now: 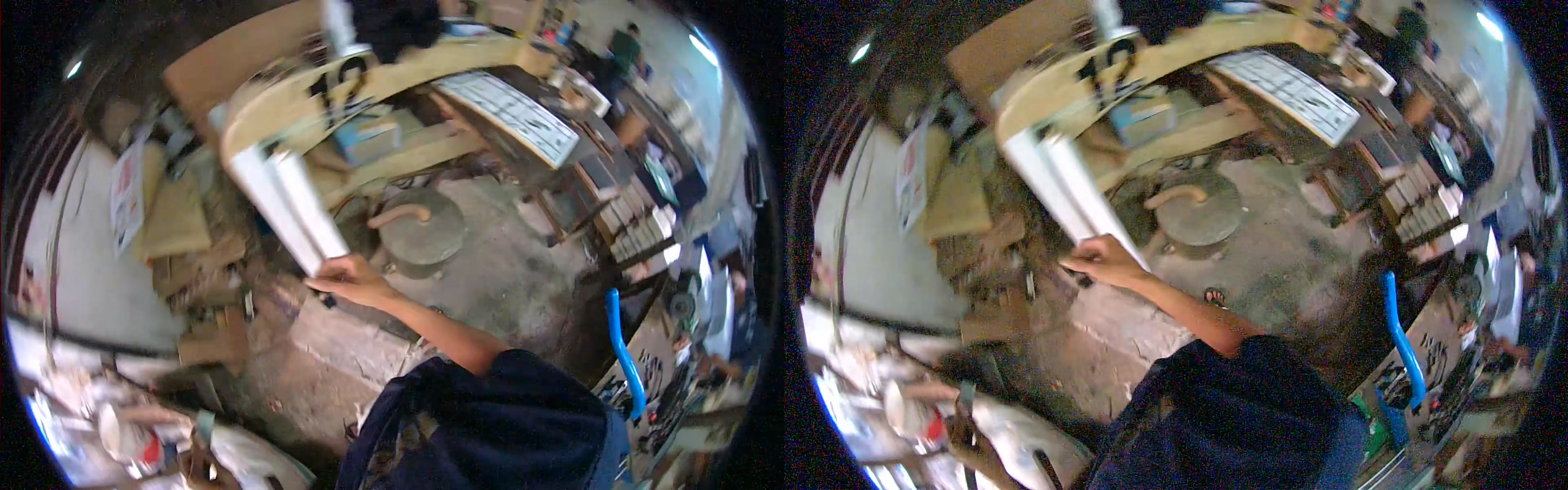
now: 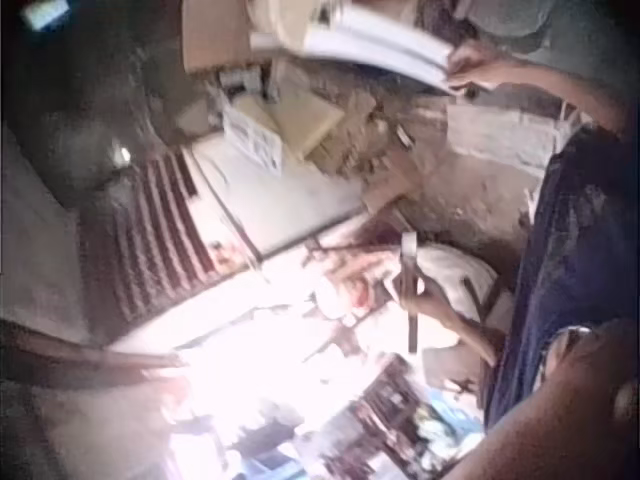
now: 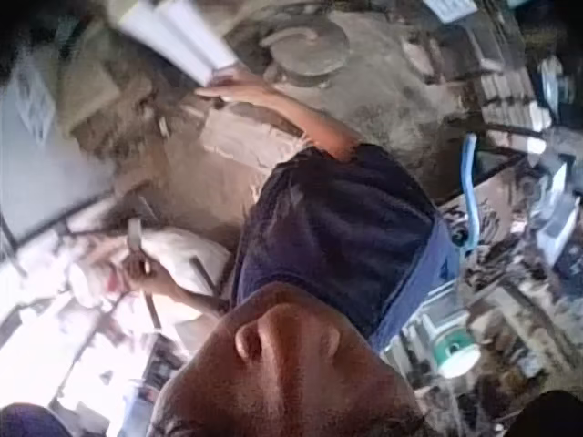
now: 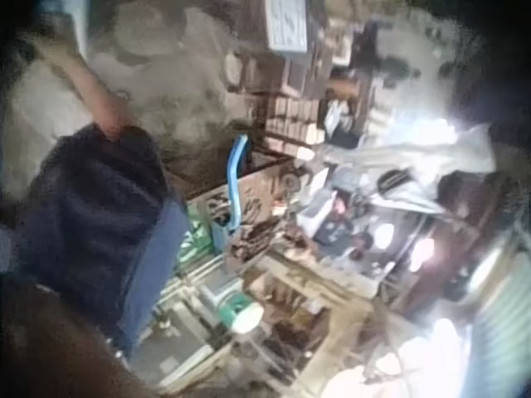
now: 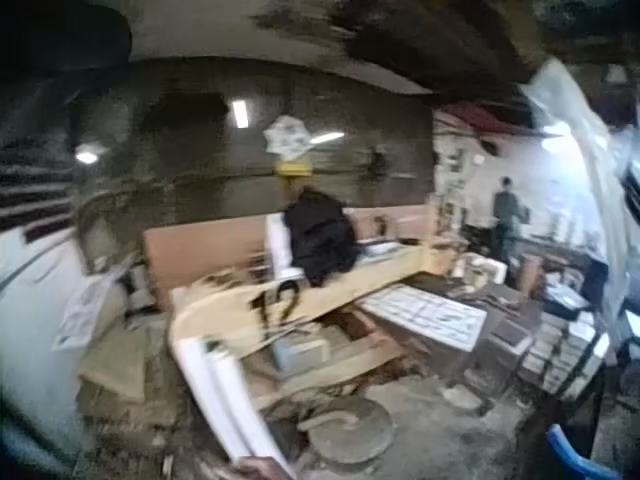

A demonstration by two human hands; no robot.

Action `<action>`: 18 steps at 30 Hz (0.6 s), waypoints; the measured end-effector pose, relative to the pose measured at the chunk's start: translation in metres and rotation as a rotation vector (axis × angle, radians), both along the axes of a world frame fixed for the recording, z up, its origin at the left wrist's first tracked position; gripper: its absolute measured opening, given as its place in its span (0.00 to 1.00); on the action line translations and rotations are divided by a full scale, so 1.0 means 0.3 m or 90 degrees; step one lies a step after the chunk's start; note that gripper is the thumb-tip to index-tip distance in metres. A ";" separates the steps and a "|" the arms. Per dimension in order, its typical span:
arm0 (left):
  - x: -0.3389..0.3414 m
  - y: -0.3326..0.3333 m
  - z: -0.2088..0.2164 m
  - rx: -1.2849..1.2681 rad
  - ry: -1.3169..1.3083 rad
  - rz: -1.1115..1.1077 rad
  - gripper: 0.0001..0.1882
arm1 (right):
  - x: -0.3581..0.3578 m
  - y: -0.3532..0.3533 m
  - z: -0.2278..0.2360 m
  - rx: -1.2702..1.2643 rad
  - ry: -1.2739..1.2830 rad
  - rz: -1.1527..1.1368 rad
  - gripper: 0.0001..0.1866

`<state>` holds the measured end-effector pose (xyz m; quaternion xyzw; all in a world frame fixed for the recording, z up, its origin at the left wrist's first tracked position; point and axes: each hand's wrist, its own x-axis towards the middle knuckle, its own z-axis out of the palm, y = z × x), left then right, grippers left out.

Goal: The person cleans and modifies a white metal panel and black strips. They use pliers and a hammer to remove and install fasteners, use a bench grinder to shape small metal pieces, and use a manual shearing tool to cut or notch metal strips.

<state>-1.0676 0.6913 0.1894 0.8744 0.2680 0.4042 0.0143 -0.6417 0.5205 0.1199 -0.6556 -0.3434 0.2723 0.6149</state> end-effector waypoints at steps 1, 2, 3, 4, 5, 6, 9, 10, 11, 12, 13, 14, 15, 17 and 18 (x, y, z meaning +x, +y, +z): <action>0.277 -0.013 0.065 -0.040 0.017 -0.069 0.12 | 0.118 -0.151 0.015 -0.063 0.037 -0.061 0.12; 0.549 -0.087 0.112 -0.137 0.091 -0.077 0.11 | 0.217 -0.294 0.029 -0.125 0.079 -0.121 0.12; 0.810 -0.141 0.098 -0.194 0.051 -0.172 0.12 | 0.327 -0.439 -0.081 -0.088 0.076 -0.195 0.12; 1.018 -0.133 -0.026 -0.182 -0.098 -0.357 0.12 | 0.384 -0.549 -0.197 -0.051 0.082 -0.259 0.12; 1.252 -0.302 0.067 -0.219 0.069 -0.285 0.12 | 0.392 -0.686 -0.204 -0.055 0.097 -0.308 0.12; 1.437 -0.284 -0.035 -0.233 0.077 -0.412 0.12 | 0.423 -0.817 -0.161 -0.030 0.142 -0.348 0.12; 2.043 -0.513 -0.239 -0.247 0.125 -0.585 0.14 | 0.439 -1.110 -0.134 -0.059 0.156 -0.488 0.12; 2.219 -0.678 -0.232 -0.299 0.186 -0.605 0.14 | 0.461 -1.193 -0.131 -0.126 0.124 -0.538 0.13; 2.366 -0.764 -0.278 -0.233 0.196 -0.642 0.13 | 0.449 -1.235 -0.059 -0.051 0.127 -0.593 0.13; 2.509 -0.829 -0.352 -0.169 0.203 -0.671 0.13 | 0.431 -1.272 0.060 -0.045 0.136 -0.639 0.13; 2.656 -0.898 -0.414 -0.161 0.217 -0.716 0.13 | 0.408 -1.313 0.190 -0.059 0.183 -0.658 0.12; 2.813 -0.968 -0.464 -0.226 0.194 -0.811 0.12 | 0.400 -1.360 0.253 -0.070 0.227 -0.670 0.12; 2.981 -1.070 -0.500 -0.295 0.169 -0.907 0.12 | 0.394 -1.401 0.247 -0.045 0.195 -0.740 0.11; 3.267 -1.175 -0.576 -0.207 0.099 -0.963 0.12 | 0.388 -1.458 0.235 0.019 0.162 -0.827 0.10; 3.387 -1.227 -0.597 -0.125 0.025 -0.987 0.13 | 0.390 -1.501 0.240 0.032 0.152 -0.877 0.10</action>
